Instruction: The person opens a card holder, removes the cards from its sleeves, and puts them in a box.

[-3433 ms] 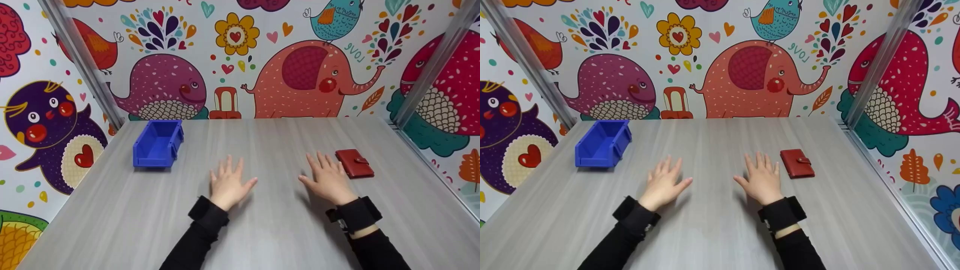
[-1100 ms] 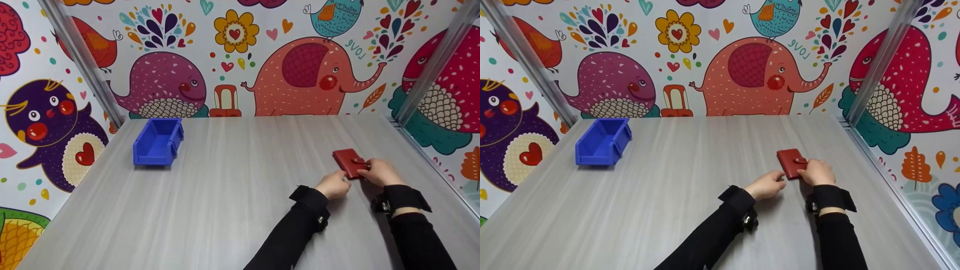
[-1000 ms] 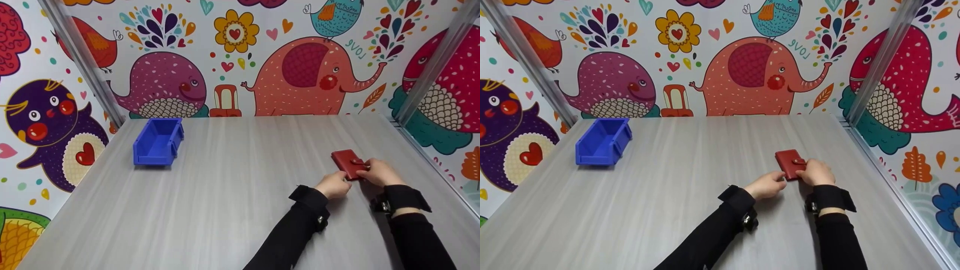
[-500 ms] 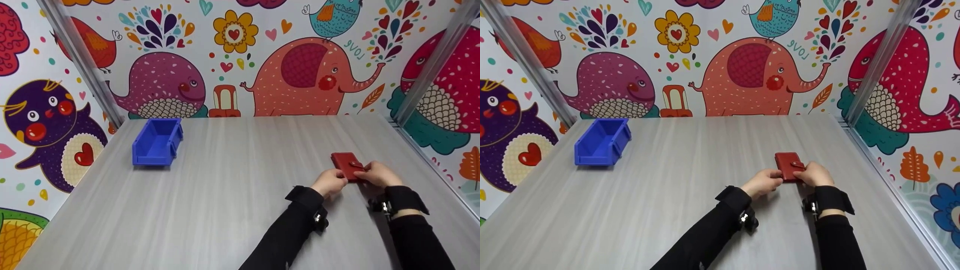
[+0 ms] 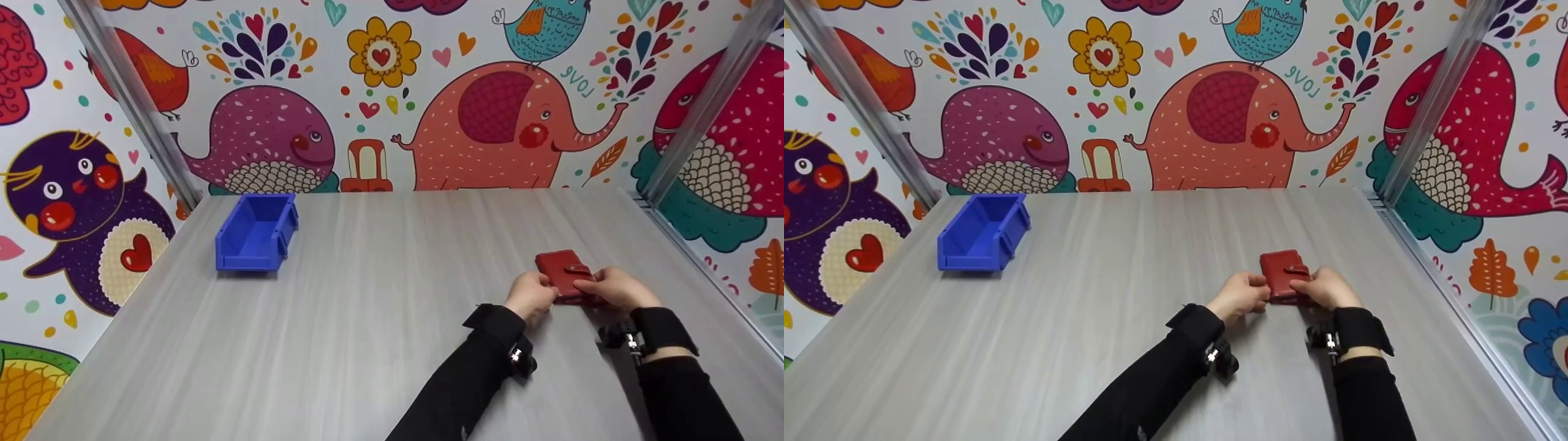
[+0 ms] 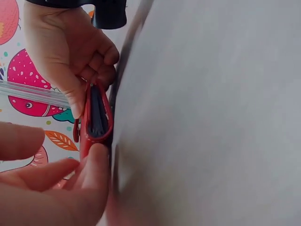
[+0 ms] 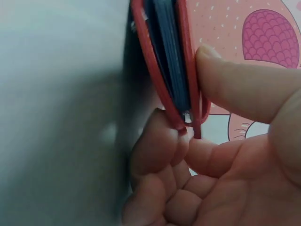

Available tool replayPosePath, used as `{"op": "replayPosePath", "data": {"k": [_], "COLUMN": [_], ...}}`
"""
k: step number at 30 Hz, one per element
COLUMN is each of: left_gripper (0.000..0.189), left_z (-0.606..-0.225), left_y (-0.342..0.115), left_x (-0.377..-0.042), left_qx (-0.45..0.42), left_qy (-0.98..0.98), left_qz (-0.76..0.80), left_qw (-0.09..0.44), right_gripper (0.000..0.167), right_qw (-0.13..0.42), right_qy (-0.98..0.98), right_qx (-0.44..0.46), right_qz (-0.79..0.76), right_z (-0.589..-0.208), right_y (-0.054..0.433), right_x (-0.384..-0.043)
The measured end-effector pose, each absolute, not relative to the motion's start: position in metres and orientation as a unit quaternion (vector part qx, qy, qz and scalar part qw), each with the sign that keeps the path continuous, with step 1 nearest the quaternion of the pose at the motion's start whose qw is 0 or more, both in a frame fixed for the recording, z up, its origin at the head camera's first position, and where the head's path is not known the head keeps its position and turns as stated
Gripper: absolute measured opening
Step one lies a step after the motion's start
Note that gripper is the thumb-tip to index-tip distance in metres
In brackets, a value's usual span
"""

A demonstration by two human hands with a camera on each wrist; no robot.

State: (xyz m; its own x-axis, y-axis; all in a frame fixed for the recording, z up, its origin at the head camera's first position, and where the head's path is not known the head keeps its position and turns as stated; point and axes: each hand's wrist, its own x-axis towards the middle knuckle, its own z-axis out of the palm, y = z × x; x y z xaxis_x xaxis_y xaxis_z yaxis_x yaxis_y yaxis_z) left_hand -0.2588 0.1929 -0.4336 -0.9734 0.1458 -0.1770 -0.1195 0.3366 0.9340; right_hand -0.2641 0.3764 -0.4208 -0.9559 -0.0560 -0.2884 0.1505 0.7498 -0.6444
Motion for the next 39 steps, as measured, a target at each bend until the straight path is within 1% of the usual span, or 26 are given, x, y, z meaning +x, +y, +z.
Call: {"op": "replayPosePath", "data": {"k": [3,8,14,20,30,39], "left_gripper": [0.022,0.019,0.019,0.021,0.023,0.024], "left_z": [-0.434,-0.437,-0.438,-0.436,-0.443,-0.444], "left_y": [0.192,0.187,0.174,0.155,0.112,0.072], "left_x": [-0.259,-0.259,-0.262,-0.268,-0.277,-0.279], "left_qx": [-0.019,-0.04,-0.043,-0.04,-0.018,0.004], "left_qy": [0.797,0.793,0.784,0.767,0.791,0.802], "left_qz": [0.595,0.604,0.618,0.64,0.612,0.597], "left_qw": [0.105,0.071,0.037,0.021,0.008,-0.012], "right_gripper": [0.044,0.048,0.041,0.036,0.041,0.031], "right_qw": [0.144,0.127,0.1,0.074,0.048,0.034], "right_qy": [0.919,0.918,0.919,0.908,0.895,0.889], "right_qx": [0.019,0.003,-0.01,-0.014,-0.035,-0.049], "right_qz": [-0.367,-0.376,-0.381,-0.413,-0.443,-0.453], "right_z": [-0.421,-0.422,-0.417,-0.417,-0.425,-0.431], "right_y": [0.373,0.366,0.348,0.326,0.284,0.245], "right_x": [-0.263,-0.263,-0.26,-0.262,-0.266,-0.273]}}
